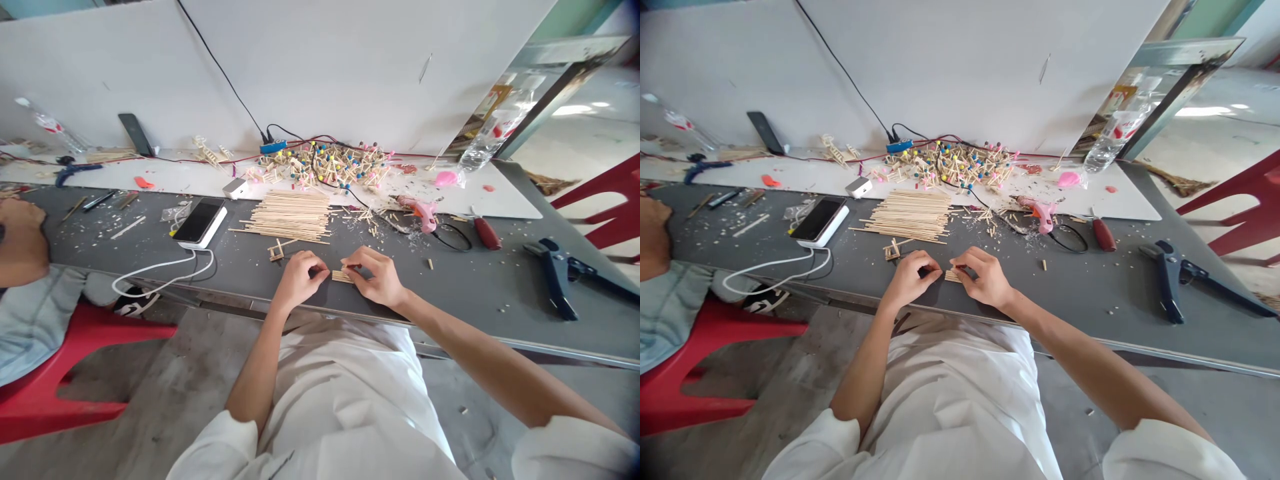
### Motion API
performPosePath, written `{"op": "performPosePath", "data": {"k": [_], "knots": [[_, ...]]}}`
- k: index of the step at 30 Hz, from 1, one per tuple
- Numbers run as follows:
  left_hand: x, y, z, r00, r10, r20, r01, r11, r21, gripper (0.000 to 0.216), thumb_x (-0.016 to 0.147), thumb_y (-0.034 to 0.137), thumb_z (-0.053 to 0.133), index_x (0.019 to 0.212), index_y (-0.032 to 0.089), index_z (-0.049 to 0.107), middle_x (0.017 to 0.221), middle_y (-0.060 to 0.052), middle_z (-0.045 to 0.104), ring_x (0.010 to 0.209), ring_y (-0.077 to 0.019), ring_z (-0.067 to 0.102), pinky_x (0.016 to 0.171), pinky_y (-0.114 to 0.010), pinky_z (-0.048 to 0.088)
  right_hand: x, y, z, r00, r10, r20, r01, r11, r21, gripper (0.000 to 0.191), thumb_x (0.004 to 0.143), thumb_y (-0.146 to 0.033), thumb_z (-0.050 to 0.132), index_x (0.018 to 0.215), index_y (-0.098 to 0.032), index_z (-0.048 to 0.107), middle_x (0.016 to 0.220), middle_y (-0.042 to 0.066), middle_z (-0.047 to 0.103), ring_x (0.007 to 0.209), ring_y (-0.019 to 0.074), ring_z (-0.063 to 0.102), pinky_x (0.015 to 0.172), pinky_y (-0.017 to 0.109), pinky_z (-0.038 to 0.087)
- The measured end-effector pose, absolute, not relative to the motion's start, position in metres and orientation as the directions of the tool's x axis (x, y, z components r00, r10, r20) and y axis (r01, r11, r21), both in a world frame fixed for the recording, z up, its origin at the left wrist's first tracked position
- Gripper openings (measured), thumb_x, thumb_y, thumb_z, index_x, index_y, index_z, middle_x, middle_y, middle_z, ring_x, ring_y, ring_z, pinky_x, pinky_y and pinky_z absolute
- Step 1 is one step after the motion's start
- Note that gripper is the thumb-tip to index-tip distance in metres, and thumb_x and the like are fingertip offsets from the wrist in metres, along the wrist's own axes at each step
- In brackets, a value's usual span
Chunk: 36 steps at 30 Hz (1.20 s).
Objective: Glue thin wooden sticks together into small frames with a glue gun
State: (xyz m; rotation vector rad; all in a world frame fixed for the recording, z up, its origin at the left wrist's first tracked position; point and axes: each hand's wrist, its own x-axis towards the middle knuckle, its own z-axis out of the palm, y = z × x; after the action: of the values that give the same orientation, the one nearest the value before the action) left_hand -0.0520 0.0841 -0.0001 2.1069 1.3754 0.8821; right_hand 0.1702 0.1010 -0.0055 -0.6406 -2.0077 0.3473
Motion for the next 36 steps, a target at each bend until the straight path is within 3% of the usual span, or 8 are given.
{"op": "performPosePath", "data": {"k": [4,10,20,30,36], "knots": [[-0.047,0.087,0.0,0.336,0.921,0.197,0.717,-0.386,0.58,0.014,0.091,0.027,0.072,0.079,0.02,0.073,0.078,-0.003,0.066,0.085,-0.0216,0.059,0.086,-0.038,0.042,0.17,0.101,-0.006,-0.402,0.558,0.726,0.293,0.829,-0.476,0.014,0.092,-0.012,0.065,0.102,-0.022,0.069,0.083,0.005,0.07,0.073,0.019,0.065,0.065,0.033,0.055],[-0.043,0.088,0.0,0.375,0.912,0.164,0.746,-0.402,0.531,0.018,0.093,0.031,0.071,0.08,0.02,0.071,0.081,-0.004,0.069,0.088,-0.0225,0.059,0.086,-0.039,0.039,0.17,0.102,-0.006,-0.403,0.556,0.727,0.3,0.831,-0.469,0.015,0.092,-0.012,0.064,0.102,-0.022,0.069,0.083,0.005,0.07,0.073,0.0191,0.064,0.066,0.033,0.055],[-0.044,0.088,-0.007,0.447,0.873,0.193,0.762,-0.485,0.43,0.016,0.098,0.024,0.062,0.083,0.018,0.064,0.088,-0.006,0.067,0.093,-0.0245,0.058,0.083,-0.039,0.039,0.17,0.101,-0.005,-0.406,0.561,0.721,0.3,0.828,-0.474,0.014,0.092,-0.013,0.065,0.102,-0.022,0.069,0.082,0.005,0.07,0.073,0.019,0.065,0.066,0.033,0.055],[-0.054,0.092,-0.015,0.073,0.921,0.382,0.744,-0.306,0.595,0.02,0.099,0.017,0.051,0.08,0.02,0.054,0.086,-0.006,0.061,0.087,-0.0224,0.056,0.081,-0.035,0.043,0.171,0.1,-0.004,-0.395,0.582,0.711,0.292,0.813,-0.504,0.012,0.092,-0.013,0.065,0.099,-0.022,0.069,0.083,0.006,0.071,0.073,0.0193,0.066,0.065,0.033,0.054],[-0.052,0.087,-0.006,0.182,0.932,0.314,0.655,-0.353,0.667,0.029,0.103,0.026,0.049,0.078,0.019,0.063,0.08,-0.004,0.062,0.079,-0.0185,0.06,0.076,-0.032,0.042,0.171,0.101,-0.005,-0.398,0.585,0.707,0.295,0.811,-0.506,0.012,0.092,-0.014,0.065,0.1,-0.022,0.069,0.082,0.006,0.07,0.072,0.0193,0.065,0.065,0.033,0.054]]}}
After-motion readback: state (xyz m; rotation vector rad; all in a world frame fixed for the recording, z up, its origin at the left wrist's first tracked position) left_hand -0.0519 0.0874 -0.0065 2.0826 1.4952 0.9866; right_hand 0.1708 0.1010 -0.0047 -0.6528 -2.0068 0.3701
